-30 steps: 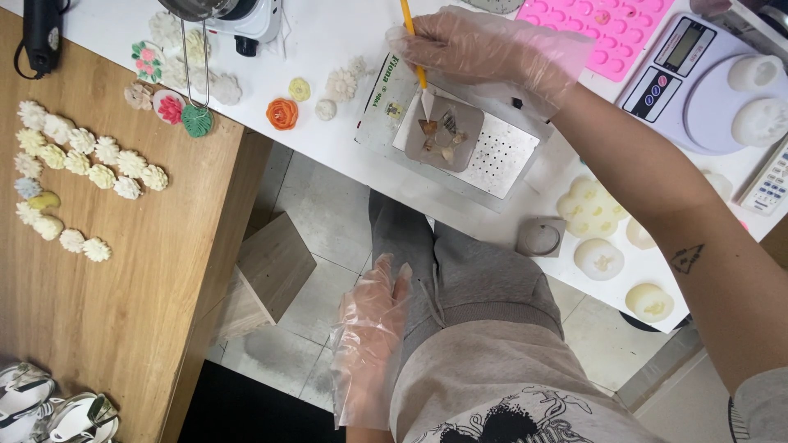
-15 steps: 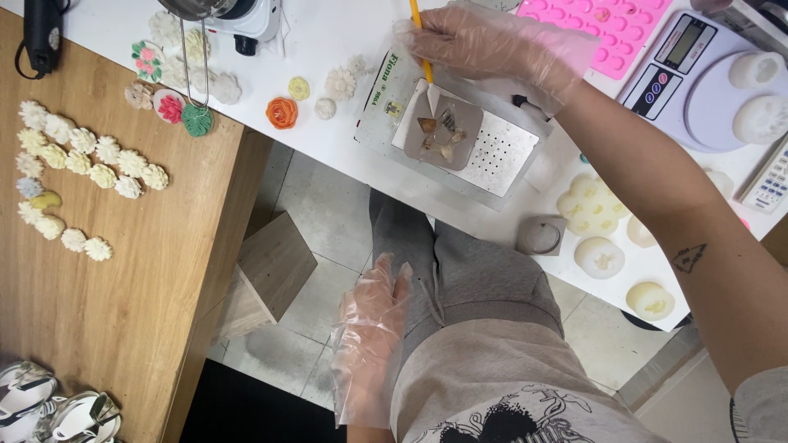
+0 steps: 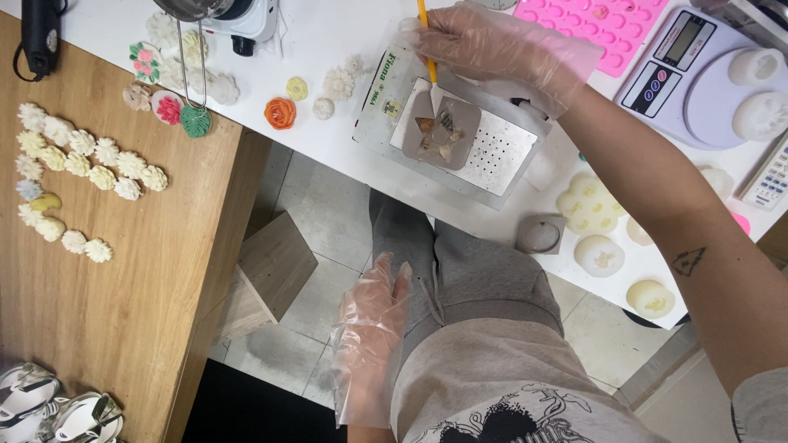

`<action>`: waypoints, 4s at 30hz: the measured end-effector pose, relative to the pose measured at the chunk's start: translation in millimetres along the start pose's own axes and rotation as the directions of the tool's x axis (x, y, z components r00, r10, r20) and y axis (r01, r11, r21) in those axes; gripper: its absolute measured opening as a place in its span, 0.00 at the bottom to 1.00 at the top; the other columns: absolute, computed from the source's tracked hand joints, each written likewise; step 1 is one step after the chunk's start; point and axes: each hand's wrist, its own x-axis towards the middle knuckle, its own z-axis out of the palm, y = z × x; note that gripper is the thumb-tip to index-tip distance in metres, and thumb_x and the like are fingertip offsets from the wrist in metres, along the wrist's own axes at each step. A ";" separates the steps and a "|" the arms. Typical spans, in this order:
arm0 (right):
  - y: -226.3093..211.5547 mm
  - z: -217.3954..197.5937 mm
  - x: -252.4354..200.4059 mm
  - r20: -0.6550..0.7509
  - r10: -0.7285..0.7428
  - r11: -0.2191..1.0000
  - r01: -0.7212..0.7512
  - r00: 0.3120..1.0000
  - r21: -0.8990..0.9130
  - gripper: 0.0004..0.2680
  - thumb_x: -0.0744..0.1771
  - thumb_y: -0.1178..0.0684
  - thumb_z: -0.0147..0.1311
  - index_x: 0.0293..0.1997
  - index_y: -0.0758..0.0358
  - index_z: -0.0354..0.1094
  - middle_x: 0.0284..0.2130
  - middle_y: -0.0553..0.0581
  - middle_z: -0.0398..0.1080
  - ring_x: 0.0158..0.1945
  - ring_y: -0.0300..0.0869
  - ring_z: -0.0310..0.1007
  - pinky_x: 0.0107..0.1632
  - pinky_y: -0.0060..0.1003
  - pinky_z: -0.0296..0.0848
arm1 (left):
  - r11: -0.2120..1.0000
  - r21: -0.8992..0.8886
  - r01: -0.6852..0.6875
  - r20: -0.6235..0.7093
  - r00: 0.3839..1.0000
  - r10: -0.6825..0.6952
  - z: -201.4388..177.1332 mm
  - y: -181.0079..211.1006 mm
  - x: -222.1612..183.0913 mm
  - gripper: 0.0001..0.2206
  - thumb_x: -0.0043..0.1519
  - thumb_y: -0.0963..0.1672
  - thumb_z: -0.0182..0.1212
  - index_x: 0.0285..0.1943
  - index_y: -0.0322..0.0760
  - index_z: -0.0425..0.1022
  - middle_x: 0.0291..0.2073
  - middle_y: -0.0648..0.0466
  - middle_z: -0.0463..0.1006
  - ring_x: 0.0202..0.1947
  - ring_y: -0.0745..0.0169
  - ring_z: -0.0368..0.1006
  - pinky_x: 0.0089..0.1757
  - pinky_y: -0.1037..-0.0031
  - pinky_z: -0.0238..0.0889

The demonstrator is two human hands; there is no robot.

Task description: Refining and detailing decorative floral wax pieces using a heat gun and a sculpting tool.

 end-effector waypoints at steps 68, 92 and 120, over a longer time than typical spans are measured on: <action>-170.8 149.6 135.7 -0.508 0.586 0.478 0.237 0.631 0.846 0.11 0.69 0.49 0.58 0.49 0.67 0.73 0.37 0.56 0.77 0.36 0.37 0.77 0.47 0.32 0.81 | 0.353 -0.853 -0.383 -0.318 0.920 0.229 -205.2 -117.7 300.9 0.23 0.64 0.52 0.57 0.64 0.36 0.71 0.45 0.47 0.82 0.37 0.61 0.77 0.39 0.72 0.71; -163.1 190.4 138.5 -0.593 0.580 0.647 0.127 0.559 0.752 0.14 0.67 0.48 0.60 0.54 0.65 0.72 0.43 0.55 0.78 0.44 0.37 0.79 0.54 0.32 0.80 | -0.222 -0.943 -0.246 -0.313 0.880 0.357 -112.4 -85.2 384.6 0.16 0.72 0.49 0.49 0.36 0.35 0.73 0.28 0.60 0.72 0.27 0.75 0.61 0.31 0.82 0.57; -124.6 224.1 149.7 -0.442 0.788 0.306 0.350 0.429 0.885 0.08 0.68 0.51 0.59 0.42 0.66 0.70 0.33 0.61 0.77 0.34 0.42 0.79 0.44 0.37 0.84 | -0.129 -0.930 -0.343 -0.366 0.859 0.359 -128.8 -89.4 348.6 0.19 0.75 0.51 0.50 0.37 0.34 0.74 0.25 0.60 0.63 0.25 0.74 0.55 0.28 0.81 0.49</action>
